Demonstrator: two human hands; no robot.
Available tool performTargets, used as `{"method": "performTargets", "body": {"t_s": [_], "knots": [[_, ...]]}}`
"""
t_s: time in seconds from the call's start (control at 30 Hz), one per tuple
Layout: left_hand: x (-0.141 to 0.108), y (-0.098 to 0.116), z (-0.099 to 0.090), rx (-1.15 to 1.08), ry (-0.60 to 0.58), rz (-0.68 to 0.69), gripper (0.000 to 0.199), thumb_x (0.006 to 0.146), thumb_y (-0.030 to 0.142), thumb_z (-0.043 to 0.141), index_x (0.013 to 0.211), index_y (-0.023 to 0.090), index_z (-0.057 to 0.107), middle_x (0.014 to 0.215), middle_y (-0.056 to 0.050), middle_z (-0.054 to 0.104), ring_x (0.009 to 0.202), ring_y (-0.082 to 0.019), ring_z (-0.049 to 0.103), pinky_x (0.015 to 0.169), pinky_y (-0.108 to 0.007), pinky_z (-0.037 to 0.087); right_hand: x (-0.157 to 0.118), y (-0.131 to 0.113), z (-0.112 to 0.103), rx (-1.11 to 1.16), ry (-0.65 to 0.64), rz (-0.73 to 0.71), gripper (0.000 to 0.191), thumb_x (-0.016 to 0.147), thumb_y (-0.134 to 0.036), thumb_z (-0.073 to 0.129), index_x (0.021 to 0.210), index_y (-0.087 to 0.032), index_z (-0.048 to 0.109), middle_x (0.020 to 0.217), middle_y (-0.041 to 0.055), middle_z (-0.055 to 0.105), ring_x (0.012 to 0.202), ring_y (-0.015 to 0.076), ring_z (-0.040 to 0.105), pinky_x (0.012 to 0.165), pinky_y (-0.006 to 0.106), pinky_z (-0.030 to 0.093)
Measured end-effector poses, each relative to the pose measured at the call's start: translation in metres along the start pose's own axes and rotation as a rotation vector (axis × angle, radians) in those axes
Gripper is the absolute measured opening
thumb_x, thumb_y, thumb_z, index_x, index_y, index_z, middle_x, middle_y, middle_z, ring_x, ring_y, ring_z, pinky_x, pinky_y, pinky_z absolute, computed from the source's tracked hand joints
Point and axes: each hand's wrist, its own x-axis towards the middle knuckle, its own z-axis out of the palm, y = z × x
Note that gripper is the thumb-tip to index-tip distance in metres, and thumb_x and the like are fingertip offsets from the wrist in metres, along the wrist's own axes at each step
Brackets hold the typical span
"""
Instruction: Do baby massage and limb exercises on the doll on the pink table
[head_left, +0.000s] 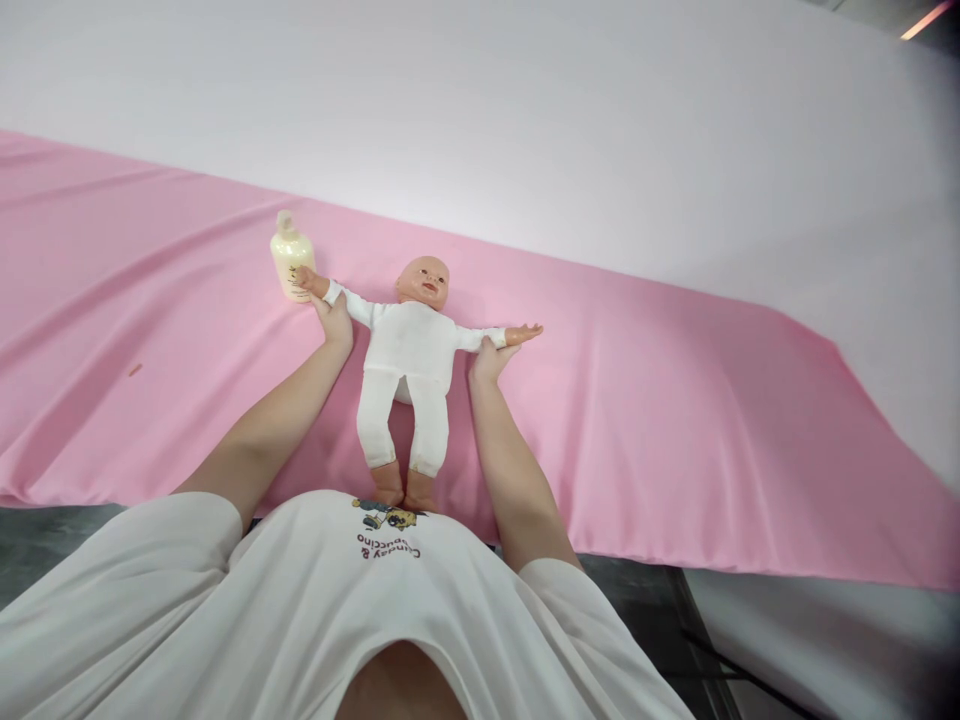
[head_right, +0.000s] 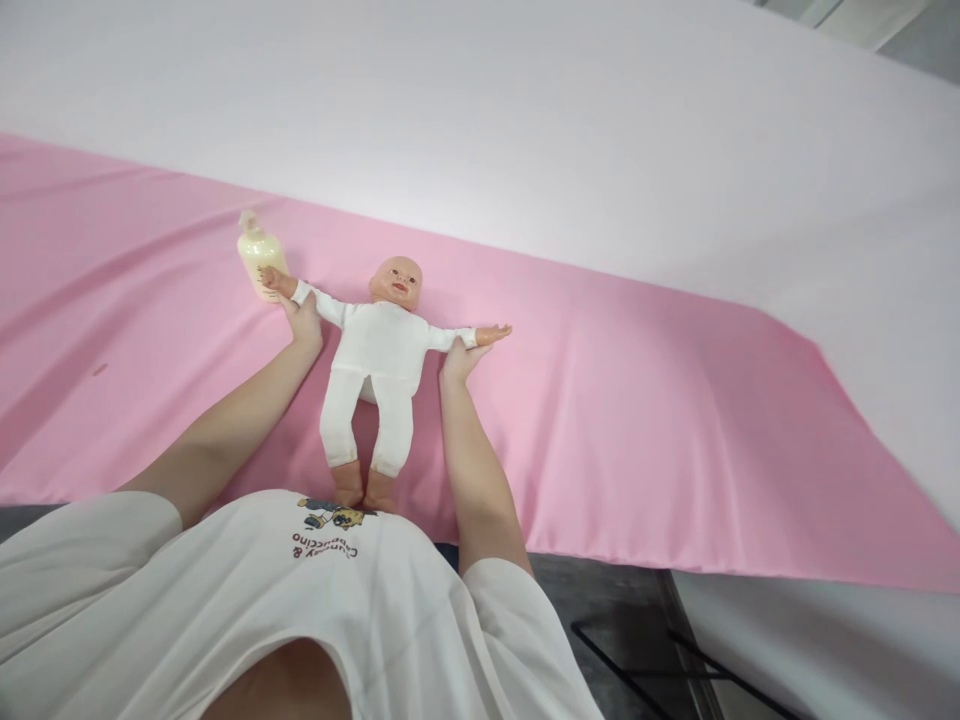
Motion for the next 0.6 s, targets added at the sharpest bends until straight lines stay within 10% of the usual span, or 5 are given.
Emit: {"method": "performTargets", "body": {"t_s": [0.3,0.6], "knots": [[-0.028,0.030,0.010,0.266,-0.326,0.319,0.056,0.088,0.025,0.074,0.142,0.025,0.058,0.157,-0.013,0.049,0.156,-0.031,0.036,0.133,-0.048,0.022,-0.020,-0.044,0.007,-0.102,-0.238,-0.276,0.065,0.086,-0.018,0.042,0.151,-0.022,0.042,0.153,0.0128,0.049,0.151,0.0247,0.044,0.130,0.057,0.030],[-0.019,0.011,0.012,0.535,-0.789,0.400,0.062,0.071,0.002,0.056,0.124,0.025,0.077,0.131,-0.008,0.073,0.127,-0.030,0.063,0.119,-0.051,0.042,-0.017,-0.034,0.010,-0.398,-0.667,-0.249,0.053,0.080,-0.012,0.043,0.122,-0.026,0.072,0.125,0.0100,0.069,0.123,0.0279,0.059,0.120,0.053,0.043]]}}
